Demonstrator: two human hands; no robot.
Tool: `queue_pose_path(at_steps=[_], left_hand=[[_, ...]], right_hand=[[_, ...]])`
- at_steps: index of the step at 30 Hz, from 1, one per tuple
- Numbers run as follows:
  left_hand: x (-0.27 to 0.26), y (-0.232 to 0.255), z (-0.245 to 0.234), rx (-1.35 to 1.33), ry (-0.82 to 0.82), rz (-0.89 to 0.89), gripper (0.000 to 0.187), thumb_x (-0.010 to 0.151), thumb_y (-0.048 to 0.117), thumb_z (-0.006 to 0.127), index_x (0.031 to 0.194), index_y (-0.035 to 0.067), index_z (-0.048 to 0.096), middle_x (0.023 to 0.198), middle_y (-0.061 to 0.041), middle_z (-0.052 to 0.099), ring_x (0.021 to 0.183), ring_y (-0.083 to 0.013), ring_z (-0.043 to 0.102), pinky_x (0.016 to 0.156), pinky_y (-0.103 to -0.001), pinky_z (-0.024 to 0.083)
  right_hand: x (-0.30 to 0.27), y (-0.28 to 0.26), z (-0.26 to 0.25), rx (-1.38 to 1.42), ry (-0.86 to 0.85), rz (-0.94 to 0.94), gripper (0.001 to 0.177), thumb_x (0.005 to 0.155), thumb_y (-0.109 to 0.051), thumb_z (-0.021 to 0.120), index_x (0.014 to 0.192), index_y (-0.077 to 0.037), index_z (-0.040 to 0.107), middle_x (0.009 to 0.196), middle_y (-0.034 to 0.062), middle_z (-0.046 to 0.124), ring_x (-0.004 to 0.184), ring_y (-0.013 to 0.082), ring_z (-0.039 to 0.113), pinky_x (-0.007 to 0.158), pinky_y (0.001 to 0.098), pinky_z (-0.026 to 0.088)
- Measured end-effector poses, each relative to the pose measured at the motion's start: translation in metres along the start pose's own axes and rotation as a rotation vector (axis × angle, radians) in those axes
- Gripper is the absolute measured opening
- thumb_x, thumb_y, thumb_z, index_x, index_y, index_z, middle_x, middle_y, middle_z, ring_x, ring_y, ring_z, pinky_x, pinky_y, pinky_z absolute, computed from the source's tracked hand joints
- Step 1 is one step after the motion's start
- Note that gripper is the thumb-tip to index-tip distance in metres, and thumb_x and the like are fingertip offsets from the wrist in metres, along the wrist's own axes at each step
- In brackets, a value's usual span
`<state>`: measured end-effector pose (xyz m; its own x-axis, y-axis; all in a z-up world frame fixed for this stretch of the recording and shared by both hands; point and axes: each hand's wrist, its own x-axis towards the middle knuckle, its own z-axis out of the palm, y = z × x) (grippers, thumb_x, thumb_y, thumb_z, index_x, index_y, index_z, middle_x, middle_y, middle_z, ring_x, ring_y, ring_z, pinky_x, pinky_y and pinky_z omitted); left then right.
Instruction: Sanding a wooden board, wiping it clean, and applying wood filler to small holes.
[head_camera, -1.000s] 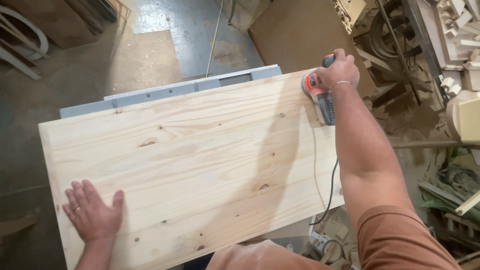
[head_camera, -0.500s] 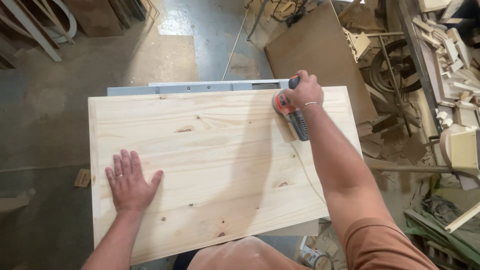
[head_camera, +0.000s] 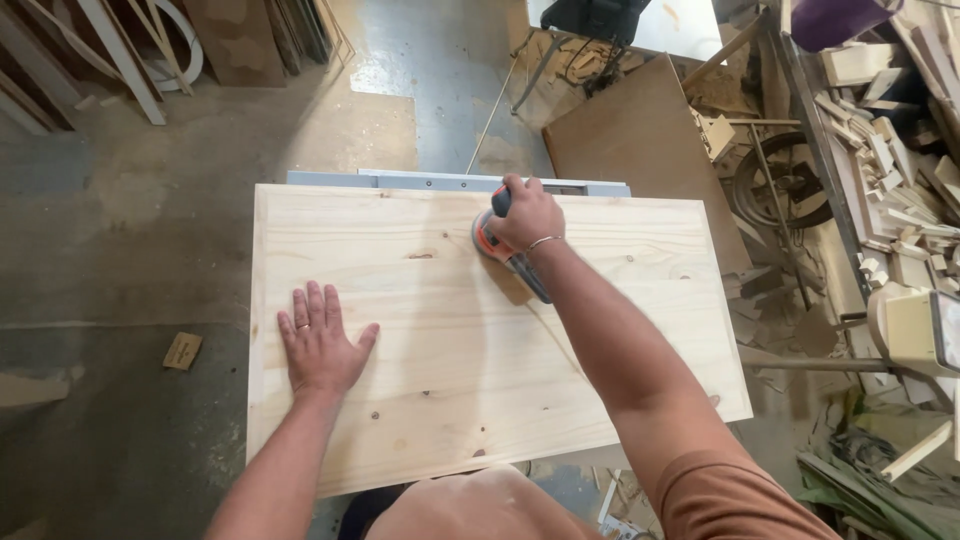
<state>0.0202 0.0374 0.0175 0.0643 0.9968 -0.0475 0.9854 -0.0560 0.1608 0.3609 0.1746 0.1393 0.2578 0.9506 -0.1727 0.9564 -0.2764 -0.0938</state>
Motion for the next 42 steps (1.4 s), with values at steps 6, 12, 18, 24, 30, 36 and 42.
queue_pose_path(at_steps=[6,12,18,24,30,36,42], left_hand=[[0.001,0.002,-0.006,-0.041,-0.082,-0.033,0.097,0.089,0.081,0.039,0.162,0.016,0.035,0.173,-0.010,0.026,0.161,-0.0301,0.020,0.129,-0.058,0.013],[0.000,-0.001,-0.004,-0.045,-0.074,-0.012,0.099,0.090,0.083,0.037,0.163,0.016,0.035,0.173,-0.010,0.025,0.160,-0.0306,0.020,0.129,-0.058,0.013],[-0.005,-0.009,0.006,-0.113,0.036,0.021,0.099,0.090,0.076,0.044,0.164,0.010,0.040,0.172,-0.016,0.031,0.160,-0.0372,0.023,0.126,-0.061,0.018],[-0.003,-0.009,-0.040,-0.115,-0.041,0.082,0.103,0.095,0.079,0.022,0.164,0.002,0.022,0.171,-0.025,0.017,0.156,-0.0439,0.017,0.123,-0.062,0.011],[-0.003,-0.014,-0.027,-0.203,-0.019,0.104,0.107,0.095,0.077,0.027,0.166,-0.003,0.024,0.171,-0.031,0.019,0.157,-0.0463,0.013,0.123,-0.063,0.003],[-0.011,-0.031,-0.027,-0.115,0.001,0.222,0.103,0.099,0.073,0.030,0.165,-0.005,0.036,0.170,-0.032,0.030,0.155,-0.0476,0.024,0.120,-0.063,0.014],[-0.063,-0.055,-0.044,-0.043,-0.041,0.255,0.101,0.100,0.076,0.017,0.164,-0.001,0.027,0.170,-0.027,0.025,0.155,-0.0450,0.023,0.123,-0.060,0.018]], right_hand=[[-0.059,-0.053,-0.004,-0.002,-0.073,-0.119,0.073,0.074,-0.044,0.069,0.141,-0.029,0.045,0.122,0.0098,0.055,0.112,0.0444,0.067,0.096,0.0543,0.057],[-0.116,-0.067,-0.003,0.006,-0.142,-0.209,0.078,0.074,-0.046,0.071,0.144,-0.028,0.042,0.119,0.0111,0.054,0.110,0.0463,0.067,0.093,0.0570,0.058],[-0.176,-0.051,-0.002,0.029,-0.148,-0.113,0.074,0.078,-0.046,0.068,0.144,-0.026,0.040,0.117,0.0112,0.051,0.107,0.0463,0.067,0.090,0.0567,0.058],[-0.225,-0.011,0.006,0.097,-0.041,0.011,0.070,0.074,-0.044,0.070,0.137,-0.027,0.045,0.116,0.0133,0.053,0.091,0.0433,0.061,0.067,0.0534,0.054],[-0.248,0.036,0.001,0.086,-0.023,0.139,0.078,0.077,-0.044,0.072,0.147,-0.029,0.041,0.121,0.0140,0.052,0.095,0.0425,0.060,0.064,0.0567,0.055],[-0.248,0.096,-0.002,0.076,0.010,0.219,0.085,0.077,-0.044,0.073,0.153,-0.028,0.038,0.123,0.0163,0.050,0.095,0.0436,0.058,0.071,0.0564,0.055],[-0.238,0.165,-0.015,0.085,0.007,0.304,0.083,0.077,-0.044,0.075,0.151,-0.029,0.039,0.124,0.0174,0.050,0.100,0.0433,0.060,0.075,0.0568,0.056]])
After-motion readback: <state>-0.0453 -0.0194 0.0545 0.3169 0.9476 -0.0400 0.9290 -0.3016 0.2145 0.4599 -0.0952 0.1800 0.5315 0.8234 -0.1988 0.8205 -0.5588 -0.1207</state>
